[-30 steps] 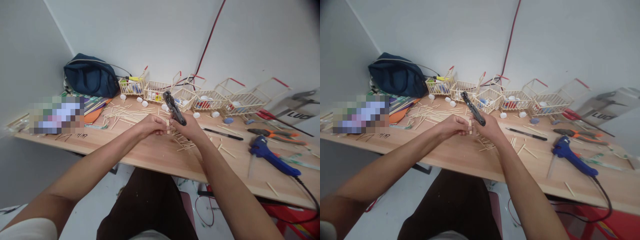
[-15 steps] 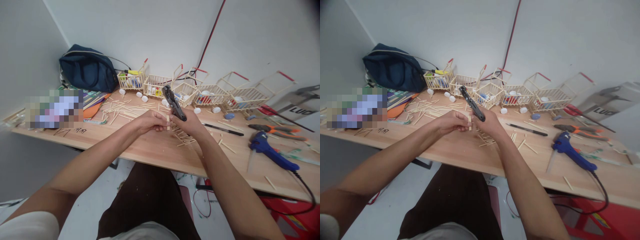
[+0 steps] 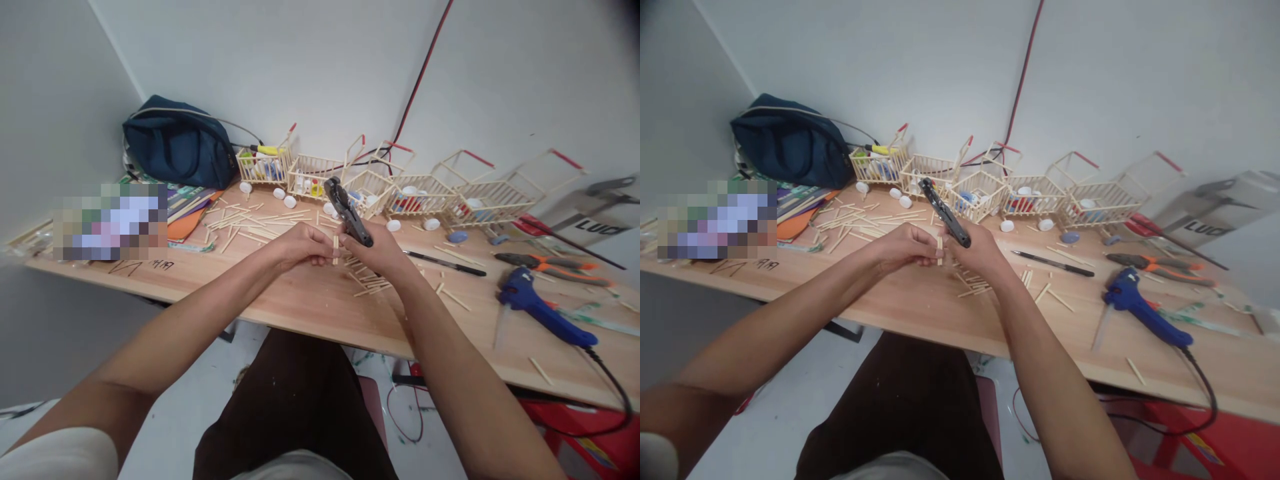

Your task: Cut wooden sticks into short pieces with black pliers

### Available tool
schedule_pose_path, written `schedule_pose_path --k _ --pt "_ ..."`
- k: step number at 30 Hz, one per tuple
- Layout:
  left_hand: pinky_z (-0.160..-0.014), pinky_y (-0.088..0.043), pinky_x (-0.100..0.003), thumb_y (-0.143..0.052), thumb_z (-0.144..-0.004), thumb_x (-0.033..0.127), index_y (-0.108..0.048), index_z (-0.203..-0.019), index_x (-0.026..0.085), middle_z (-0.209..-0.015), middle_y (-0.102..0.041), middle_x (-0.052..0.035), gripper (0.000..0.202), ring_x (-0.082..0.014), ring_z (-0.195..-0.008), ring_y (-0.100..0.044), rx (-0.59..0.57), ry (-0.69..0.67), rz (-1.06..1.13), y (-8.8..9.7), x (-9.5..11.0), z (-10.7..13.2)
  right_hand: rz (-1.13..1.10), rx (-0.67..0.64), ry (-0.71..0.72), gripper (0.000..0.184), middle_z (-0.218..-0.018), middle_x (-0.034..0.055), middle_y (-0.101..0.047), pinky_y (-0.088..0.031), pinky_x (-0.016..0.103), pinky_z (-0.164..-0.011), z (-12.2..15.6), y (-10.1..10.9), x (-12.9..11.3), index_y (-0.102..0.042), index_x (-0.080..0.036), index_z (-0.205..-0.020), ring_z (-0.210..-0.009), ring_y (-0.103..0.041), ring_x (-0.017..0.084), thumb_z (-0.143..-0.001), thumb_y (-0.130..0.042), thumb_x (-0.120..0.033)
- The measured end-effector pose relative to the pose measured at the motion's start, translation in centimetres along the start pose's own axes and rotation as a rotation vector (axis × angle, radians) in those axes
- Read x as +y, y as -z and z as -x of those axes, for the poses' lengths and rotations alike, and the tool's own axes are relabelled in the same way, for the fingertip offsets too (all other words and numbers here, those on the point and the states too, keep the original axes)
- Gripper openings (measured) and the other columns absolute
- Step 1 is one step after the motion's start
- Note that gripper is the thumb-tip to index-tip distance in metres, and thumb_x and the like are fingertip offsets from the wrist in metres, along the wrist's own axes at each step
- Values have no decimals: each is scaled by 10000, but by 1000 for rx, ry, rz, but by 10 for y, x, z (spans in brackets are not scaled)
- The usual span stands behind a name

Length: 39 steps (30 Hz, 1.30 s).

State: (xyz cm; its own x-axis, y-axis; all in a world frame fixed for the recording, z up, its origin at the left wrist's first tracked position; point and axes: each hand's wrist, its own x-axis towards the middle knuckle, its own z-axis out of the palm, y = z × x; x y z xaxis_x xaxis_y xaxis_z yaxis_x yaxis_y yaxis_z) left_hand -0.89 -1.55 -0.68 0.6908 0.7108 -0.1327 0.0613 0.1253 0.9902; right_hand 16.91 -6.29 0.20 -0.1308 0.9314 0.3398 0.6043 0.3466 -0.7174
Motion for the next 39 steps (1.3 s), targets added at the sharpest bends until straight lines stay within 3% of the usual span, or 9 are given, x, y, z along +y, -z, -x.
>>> schedule_pose_path --k 10,32,36,39 --pt "-461 -356 -183 -770 -621 213 -684 -589 88 -536 -619 -34 155 -51 -464 -485 12 -28 -96 -3 3 3 69 -34 17 170 -728 11 -618 -383 273 -637 0 0 0 -606 -180 -826 -669 -537 162 -787 -554 -337" --pt "-444 -302 -185 -802 -617 335 -687 -650 102 -539 -572 0 262 -40 -464 -430 -12 -87 6 -5 0 -1 63 17 -23 210 -712 19 -597 -373 285 -620 -1 7 -2 -547 -196 -760 -655 -524 174 -767 -532 -405" --pt "-498 -363 -188 -766 -672 368 -693 -717 106 -647 -649 -30 275 -63 -528 -512 3 -147 -9 -5 -3 -1 63 33 2 193 -713 13 -591 -383 289 -641 0 6 -3 -555 -194 -779 -676 -528 174 -777 -546 -387" --pt "-596 -417 -201 -745 -706 338 -699 -738 100 -682 -673 -40 245 -85 -608 -565 36 -262 -60 -5 -5 -2 -62 21 -53 239 -688 7 -582 -404 288 -631 0 5 -2 -555 -196 -764 -654 -525 164 -782 -571 -434"
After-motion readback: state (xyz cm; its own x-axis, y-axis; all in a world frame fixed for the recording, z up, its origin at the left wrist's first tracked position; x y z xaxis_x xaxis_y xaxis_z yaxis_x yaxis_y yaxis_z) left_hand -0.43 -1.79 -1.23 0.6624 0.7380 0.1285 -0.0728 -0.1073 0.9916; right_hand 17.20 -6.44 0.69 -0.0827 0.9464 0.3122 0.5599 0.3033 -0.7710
